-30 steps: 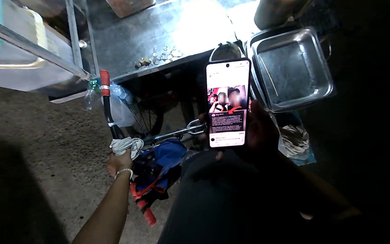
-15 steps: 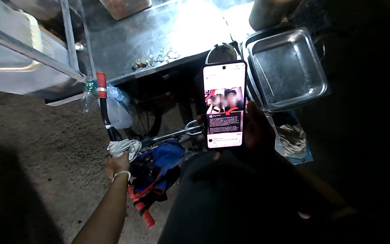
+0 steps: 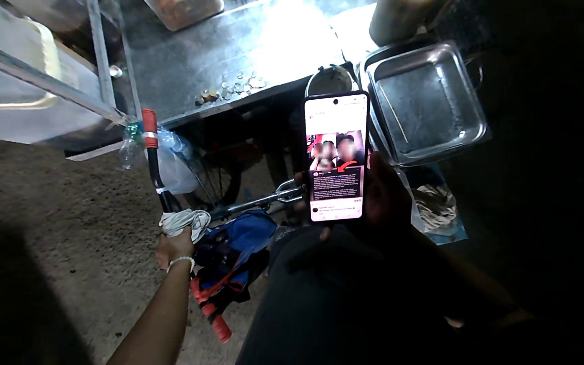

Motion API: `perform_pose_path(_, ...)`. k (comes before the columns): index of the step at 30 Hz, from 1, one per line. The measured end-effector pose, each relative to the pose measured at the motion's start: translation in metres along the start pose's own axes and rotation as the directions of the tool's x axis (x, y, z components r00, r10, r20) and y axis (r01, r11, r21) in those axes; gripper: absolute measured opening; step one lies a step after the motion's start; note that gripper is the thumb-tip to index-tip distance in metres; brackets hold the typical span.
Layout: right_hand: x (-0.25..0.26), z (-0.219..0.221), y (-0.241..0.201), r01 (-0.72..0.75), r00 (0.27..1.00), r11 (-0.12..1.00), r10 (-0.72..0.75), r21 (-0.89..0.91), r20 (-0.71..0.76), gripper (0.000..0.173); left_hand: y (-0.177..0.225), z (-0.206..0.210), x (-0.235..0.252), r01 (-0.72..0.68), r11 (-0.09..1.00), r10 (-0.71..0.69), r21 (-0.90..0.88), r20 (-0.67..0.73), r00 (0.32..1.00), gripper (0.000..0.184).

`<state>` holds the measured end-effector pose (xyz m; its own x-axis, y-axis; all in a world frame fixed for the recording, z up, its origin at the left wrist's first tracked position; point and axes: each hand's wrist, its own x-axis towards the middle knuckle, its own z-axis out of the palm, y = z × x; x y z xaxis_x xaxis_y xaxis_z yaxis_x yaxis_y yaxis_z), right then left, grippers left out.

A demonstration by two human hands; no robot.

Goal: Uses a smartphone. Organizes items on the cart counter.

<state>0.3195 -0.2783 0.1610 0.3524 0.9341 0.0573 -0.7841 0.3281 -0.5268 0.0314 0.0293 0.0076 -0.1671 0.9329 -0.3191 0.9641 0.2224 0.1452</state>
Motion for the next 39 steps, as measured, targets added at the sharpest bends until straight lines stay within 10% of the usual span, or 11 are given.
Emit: perform_pose_path(39,0.0089,-0.004,-0.0002,-0.027,0.999,1.0,0.028,0.003,-0.022,0.059,0.0011,-0.0003,0.0024,0.019,0.999,-0.02,0.047,0.013,1.0,0.073)
